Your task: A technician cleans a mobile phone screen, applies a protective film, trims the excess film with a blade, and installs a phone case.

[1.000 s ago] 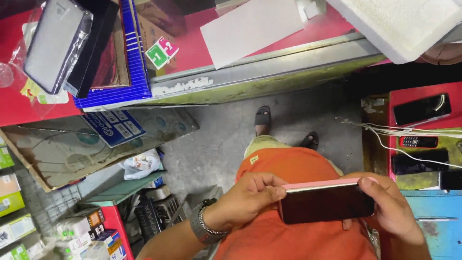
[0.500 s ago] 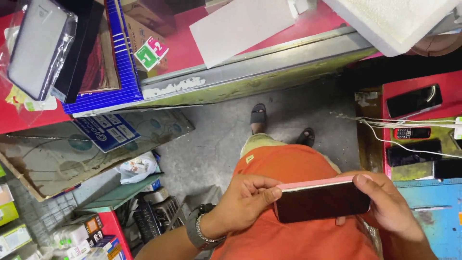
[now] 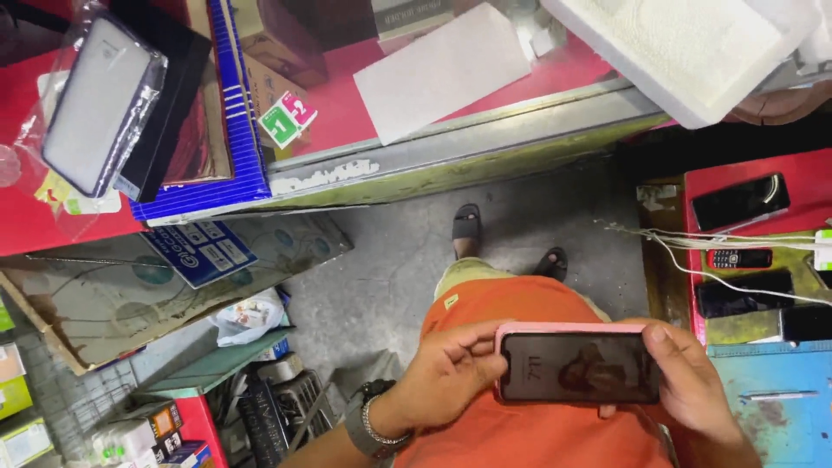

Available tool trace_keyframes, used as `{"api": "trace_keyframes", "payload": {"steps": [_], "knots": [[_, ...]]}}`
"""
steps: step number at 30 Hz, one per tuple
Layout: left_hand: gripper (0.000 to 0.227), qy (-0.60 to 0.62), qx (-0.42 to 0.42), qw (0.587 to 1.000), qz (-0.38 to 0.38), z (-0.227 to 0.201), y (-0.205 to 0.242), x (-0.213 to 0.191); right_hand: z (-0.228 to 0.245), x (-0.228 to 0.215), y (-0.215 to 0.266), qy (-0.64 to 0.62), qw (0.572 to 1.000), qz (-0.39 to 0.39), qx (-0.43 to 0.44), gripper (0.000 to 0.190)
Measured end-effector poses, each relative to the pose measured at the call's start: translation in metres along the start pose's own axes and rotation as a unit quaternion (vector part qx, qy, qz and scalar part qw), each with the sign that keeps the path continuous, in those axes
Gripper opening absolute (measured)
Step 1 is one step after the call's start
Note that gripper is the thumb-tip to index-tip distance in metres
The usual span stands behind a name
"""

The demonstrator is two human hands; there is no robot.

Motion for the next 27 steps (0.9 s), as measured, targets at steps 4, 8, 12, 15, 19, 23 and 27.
{"api": "trace_keyframes", "payload": {"steps": [4, 8, 12, 15, 19, 23, 27], "knots": [[0.050, 0.032, -0.030, 0.993, 0.112, -0.006, 0.011, 0.011, -0.011, -0.004, 0.015, 0.022, 0.996, -0.087, 0.026, 0.062], [0.044, 0.023, -0.043, 0.992, 0.114, 0.002, 0.015, 0.012, -0.009, -0.003, 0.022, 0.032, 0.992, -0.119, 0.007, 0.062], [0.041, 0.020, -0.011, 0.996, 0.086, 0.003, 0.012, 0.013, 0.000, 0.007, 0.016, 0.042, 0.994, -0.091, -0.034, 0.065], [0.044, 0.009, 0.023, 0.998, 0.050, -0.001, 0.008, 0.013, 0.007, 0.018, 0.012, 0.074, 0.989, -0.125, -0.042, 0.070], [0.043, 0.012, 0.070, 0.997, 0.031, -0.001, -0.002, 0.008, 0.001, 0.013, 0.006, 0.001, 0.982, -0.176, -0.062, 0.065], [0.066, 0.037, 0.149, 0.983, 0.105, -0.020, -0.018, 0.018, -0.004, 0.009, -0.002, -0.040, 0.976, -0.214, 0.002, 0.074], [0.069, -0.029, 0.184, 0.978, 0.092, -0.022, -0.019, 0.020, -0.012, 0.001, -0.003, -0.082, 0.979, -0.160, -0.092, 0.048]]}}
Point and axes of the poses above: each hand's wrist, its own y-axis away from the middle knuckle, its own x-axis out of the palm, z = x × y, the point moved 5 cm from there along -y, towards the middle knuckle, and after that the axes turned 11 degrees about z, right-handed, at the moved point
